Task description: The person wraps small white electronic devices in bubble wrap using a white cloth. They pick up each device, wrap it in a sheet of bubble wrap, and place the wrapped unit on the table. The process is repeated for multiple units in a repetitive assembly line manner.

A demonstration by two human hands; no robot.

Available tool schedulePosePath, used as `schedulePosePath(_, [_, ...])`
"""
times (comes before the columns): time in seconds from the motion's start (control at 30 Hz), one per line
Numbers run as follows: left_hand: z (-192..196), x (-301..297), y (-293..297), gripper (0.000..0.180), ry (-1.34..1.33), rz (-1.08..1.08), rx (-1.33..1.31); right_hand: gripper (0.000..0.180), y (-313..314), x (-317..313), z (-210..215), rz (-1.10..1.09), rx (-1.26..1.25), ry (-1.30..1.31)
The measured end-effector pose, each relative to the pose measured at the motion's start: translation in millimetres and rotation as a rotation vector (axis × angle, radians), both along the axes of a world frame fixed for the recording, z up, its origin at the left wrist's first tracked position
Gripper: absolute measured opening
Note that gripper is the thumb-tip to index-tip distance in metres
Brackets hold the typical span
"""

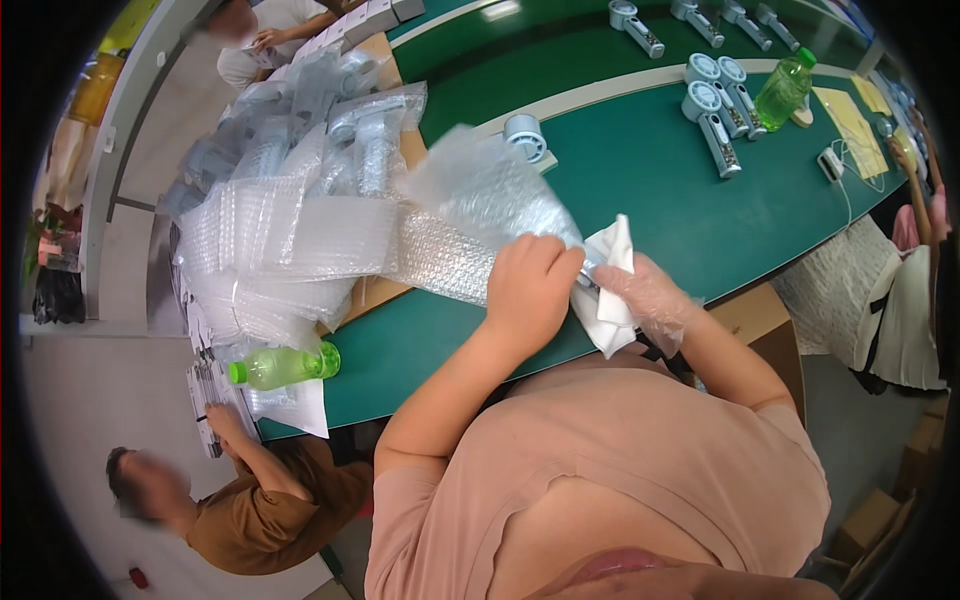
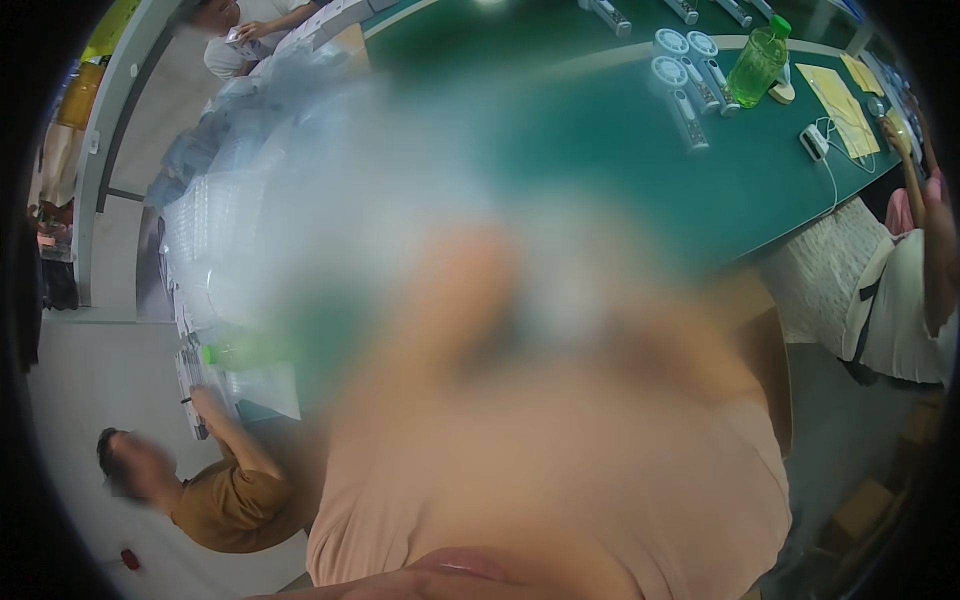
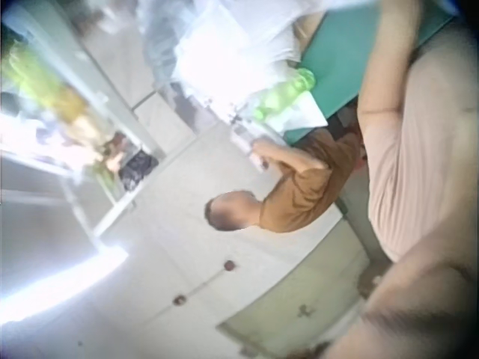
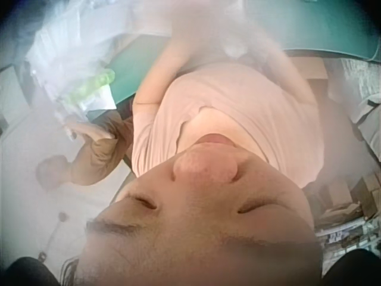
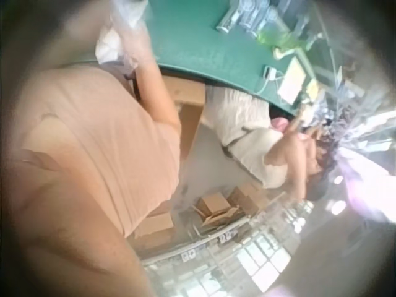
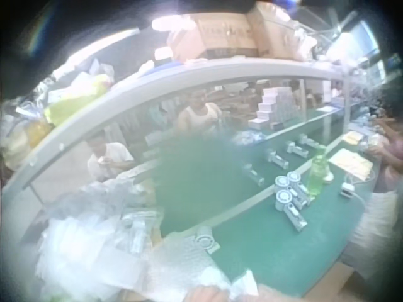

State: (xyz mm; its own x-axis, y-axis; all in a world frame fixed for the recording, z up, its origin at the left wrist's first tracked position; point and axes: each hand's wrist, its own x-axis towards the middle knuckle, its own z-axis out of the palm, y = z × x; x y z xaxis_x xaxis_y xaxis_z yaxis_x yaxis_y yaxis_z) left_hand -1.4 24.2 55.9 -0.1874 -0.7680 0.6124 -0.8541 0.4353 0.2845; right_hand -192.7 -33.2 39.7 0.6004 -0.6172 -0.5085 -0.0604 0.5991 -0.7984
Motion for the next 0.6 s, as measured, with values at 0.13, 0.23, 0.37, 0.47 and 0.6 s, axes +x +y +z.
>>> schedulePosePath(0.13, [-14, -4, 15, 0.027, 0.281, 0.253, -0.002, 0.054, 8, 10, -20, -0.227, 0.042, -0.248])
schedulePosePath(0.23, [-19, 3, 2, 0.027, 0.473, 0.362, 0.043, 0.053, 14, 20, -21, -0.205, 0.103, -0.348])
schedulePosePath(0.37, [-45, 15, -2, 0.009, 0.271, 0.239, 0.066, 0.050, 15, 33, -45, -0.252, 0.115, -0.470])
schedulePosePath(0.47, [-40, -9, 10, 0.006, 0.337, 0.228, 0.192, 0.048, 4, 30, -39, -0.265, 0.155, -0.323])
schedulePosePath(0.6, [-34, -5, 9, 0.028, 0.427, 0.300, 0.115, 0.047, 10, 25, 14, -0.143, 0.070, -0.061])
